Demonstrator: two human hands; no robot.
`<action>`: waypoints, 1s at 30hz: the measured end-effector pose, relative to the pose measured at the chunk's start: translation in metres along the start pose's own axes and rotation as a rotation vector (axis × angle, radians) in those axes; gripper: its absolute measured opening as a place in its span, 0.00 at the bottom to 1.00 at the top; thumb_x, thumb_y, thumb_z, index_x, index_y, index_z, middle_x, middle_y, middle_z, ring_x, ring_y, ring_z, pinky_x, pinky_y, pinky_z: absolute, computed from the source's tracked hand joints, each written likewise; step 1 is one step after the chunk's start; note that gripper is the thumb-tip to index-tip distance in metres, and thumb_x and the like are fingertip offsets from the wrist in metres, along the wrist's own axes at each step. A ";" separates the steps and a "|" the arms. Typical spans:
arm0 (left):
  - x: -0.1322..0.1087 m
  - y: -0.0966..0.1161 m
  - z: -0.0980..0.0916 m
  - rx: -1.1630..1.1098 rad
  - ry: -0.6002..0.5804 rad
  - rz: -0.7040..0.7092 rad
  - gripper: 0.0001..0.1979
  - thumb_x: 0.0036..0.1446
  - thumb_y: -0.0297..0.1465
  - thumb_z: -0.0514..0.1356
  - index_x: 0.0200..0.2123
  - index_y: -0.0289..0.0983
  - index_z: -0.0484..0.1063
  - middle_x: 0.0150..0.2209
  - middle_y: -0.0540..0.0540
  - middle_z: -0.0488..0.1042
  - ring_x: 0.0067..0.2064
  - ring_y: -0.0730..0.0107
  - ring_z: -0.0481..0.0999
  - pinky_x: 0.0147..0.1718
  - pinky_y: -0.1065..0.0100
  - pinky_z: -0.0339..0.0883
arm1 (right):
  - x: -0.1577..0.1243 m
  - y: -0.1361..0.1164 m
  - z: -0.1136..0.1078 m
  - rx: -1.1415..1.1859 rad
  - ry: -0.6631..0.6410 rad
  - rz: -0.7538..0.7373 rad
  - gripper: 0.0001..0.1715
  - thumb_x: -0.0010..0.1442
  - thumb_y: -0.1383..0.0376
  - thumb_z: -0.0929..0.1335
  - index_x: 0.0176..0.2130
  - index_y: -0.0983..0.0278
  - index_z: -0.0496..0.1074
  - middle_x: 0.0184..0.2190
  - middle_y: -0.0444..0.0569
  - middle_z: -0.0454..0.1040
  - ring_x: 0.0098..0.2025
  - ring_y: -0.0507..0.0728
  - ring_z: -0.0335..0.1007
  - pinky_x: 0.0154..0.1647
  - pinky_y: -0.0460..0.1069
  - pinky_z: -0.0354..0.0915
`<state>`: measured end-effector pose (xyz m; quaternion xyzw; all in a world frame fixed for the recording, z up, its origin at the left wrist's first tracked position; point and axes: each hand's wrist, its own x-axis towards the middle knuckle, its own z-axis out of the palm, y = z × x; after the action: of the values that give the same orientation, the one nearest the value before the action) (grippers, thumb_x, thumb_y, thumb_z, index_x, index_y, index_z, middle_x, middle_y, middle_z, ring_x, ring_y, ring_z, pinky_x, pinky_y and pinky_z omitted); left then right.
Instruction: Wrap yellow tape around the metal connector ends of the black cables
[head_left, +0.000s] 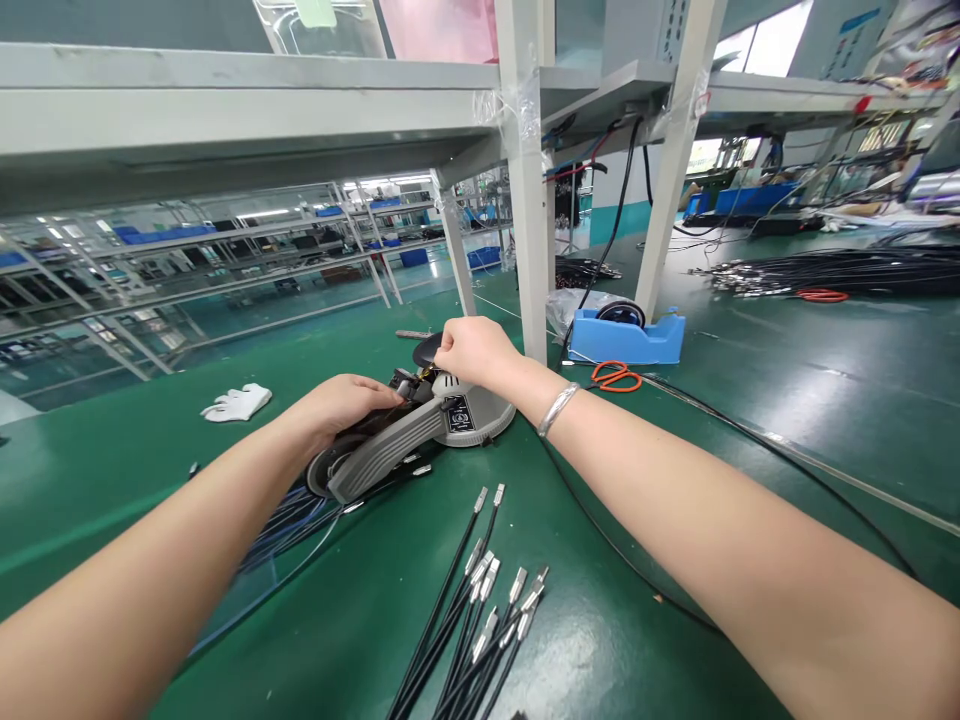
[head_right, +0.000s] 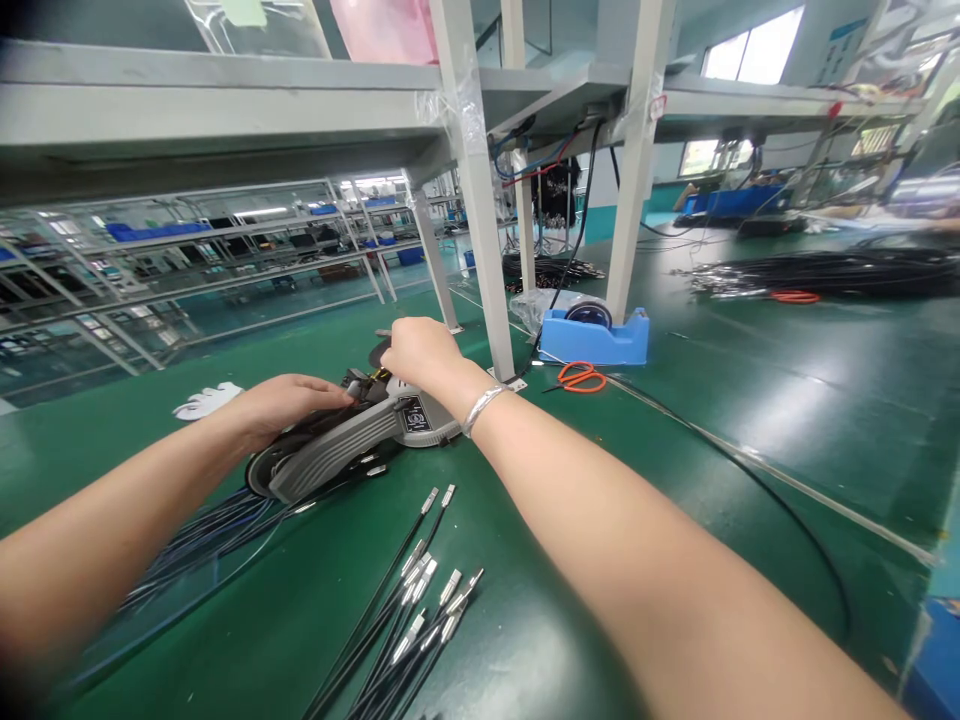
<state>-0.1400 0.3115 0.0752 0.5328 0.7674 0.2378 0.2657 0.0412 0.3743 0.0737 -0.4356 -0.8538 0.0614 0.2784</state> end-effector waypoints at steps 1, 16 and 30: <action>0.000 0.000 0.000 -0.010 -0.003 -0.002 0.16 0.31 0.43 0.67 0.25 0.39 0.79 0.26 0.47 0.80 0.27 0.65 0.75 0.23 0.69 0.65 | 0.000 0.000 -0.001 0.007 -0.005 0.000 0.08 0.52 0.68 0.64 0.29 0.64 0.73 0.31 0.52 0.78 0.33 0.58 0.72 0.28 0.48 0.62; -0.007 -0.003 0.003 -0.002 0.081 0.077 0.07 0.36 0.37 0.63 0.20 0.40 0.76 0.18 0.53 0.73 0.21 0.72 0.65 0.20 0.71 0.54 | -0.009 0.002 -0.001 0.253 0.057 0.061 0.16 0.54 0.60 0.63 0.41 0.63 0.70 0.33 0.49 0.77 0.33 0.57 0.72 0.27 0.47 0.63; -0.005 -0.013 0.002 -0.018 0.083 0.118 0.07 0.36 0.33 0.64 0.23 0.38 0.77 0.22 0.51 0.75 0.23 0.72 0.68 0.21 0.72 0.57 | -0.005 -0.010 0.030 -0.004 0.009 -0.179 0.17 0.54 0.71 0.65 0.42 0.57 0.75 0.47 0.49 0.72 0.50 0.59 0.67 0.51 0.55 0.62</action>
<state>-0.1461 0.3030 0.0657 0.5643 0.7429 0.2820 0.2240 0.0210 0.3686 0.0503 -0.3585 -0.8881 0.0325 0.2859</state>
